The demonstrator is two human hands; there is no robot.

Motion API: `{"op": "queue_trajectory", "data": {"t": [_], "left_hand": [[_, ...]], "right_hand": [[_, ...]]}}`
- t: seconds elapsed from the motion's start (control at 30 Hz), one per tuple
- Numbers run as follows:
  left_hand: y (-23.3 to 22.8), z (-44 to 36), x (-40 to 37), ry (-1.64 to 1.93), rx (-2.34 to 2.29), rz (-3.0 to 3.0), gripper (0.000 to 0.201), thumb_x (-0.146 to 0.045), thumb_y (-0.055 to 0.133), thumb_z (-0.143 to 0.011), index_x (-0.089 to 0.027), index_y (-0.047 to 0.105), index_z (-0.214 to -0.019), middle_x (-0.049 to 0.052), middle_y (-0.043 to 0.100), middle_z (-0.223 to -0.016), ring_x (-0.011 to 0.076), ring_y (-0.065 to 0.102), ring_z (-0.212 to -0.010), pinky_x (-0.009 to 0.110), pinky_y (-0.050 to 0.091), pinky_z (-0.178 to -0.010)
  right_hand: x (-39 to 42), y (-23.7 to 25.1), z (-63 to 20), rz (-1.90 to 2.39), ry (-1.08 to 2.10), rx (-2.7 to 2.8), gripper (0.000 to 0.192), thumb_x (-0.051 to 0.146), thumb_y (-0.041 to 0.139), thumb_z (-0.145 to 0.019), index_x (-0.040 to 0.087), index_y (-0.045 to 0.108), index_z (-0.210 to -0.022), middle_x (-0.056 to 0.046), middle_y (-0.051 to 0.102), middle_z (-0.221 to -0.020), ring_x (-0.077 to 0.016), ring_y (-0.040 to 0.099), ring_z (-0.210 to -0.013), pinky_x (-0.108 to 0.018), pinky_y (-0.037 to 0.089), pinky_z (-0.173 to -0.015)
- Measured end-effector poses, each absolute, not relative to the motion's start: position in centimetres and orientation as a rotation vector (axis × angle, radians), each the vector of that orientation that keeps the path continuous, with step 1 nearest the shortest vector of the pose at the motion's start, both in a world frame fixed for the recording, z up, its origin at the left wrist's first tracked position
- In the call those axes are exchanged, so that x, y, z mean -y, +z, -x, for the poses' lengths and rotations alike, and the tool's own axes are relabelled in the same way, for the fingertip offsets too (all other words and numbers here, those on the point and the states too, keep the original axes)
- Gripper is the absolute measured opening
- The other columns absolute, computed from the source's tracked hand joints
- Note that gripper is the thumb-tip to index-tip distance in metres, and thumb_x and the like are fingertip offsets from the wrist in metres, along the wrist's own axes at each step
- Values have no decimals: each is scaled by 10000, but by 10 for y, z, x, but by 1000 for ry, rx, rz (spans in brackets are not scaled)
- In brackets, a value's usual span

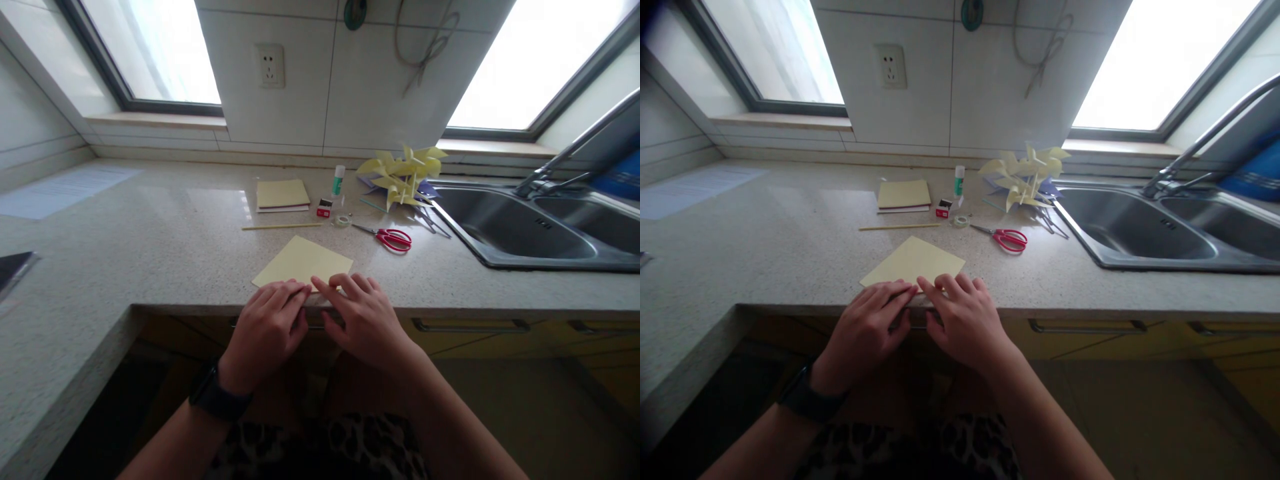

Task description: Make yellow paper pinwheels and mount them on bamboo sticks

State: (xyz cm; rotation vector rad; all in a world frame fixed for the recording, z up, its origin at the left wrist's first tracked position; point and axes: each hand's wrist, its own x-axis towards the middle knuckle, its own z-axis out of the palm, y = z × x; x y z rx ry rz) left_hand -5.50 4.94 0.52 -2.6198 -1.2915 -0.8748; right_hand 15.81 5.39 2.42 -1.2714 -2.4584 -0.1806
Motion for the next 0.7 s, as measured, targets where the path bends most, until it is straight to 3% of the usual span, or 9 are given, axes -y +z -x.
{"op": "queue_trajectory", "data": {"t": [0.17, 0.47, 0.6, 0.7], "left_hand": [[4, 54, -49, -869, 1301, 2607, 403, -164, 574, -922, -138, 617, -1322, 122, 650, -1268, 290, 597, -1164, 494, 503, -1045], [8, 52, -47, -856, 1347, 2604, 488, -173, 608, -878, -149, 597, -1366, 116, 635, -1270, 294, 591, -1154, 493, 497, -1048], [8, 53, -49, -916, 1291, 2593, 418, -157, 601, -900, -139, 635, -1316, 100, 647, -1250, 264, 589, -1162, 487, 404, -1163], [6, 53, -47, -956, 1238, 2575, 374, -158, 615, -922, -147, 654, -1294, 89, 662, -1183, 249, 586, -1128, 478, 411, -1154]], "right_hand": [[-52, 19, -157, 1292, -208, 2415, 372, 315, 551, -948, 227, 613, -1304, -56, 660, -1179, -258, 522, -986, -446, 385, -829], [-53, 26, -156, 1321, -209, 2469, 497, 336, 612, -904, 211, 572, -1384, -74, 647, -1222, -274, 527, -1024, -442, 388, -825], [-53, 22, -157, 1258, -240, 2438, 460, 316, 645, -890, 209, 614, -1337, -72, 673, -1168, -257, 546, -974, -421, 374, -789], [-52, 15, -159, 1169, -272, 2369, 341, 285, 639, -922, 224, 670, -1257, -51, 699, -1062, -228, 550, -895, -401, 370, -760]]}}
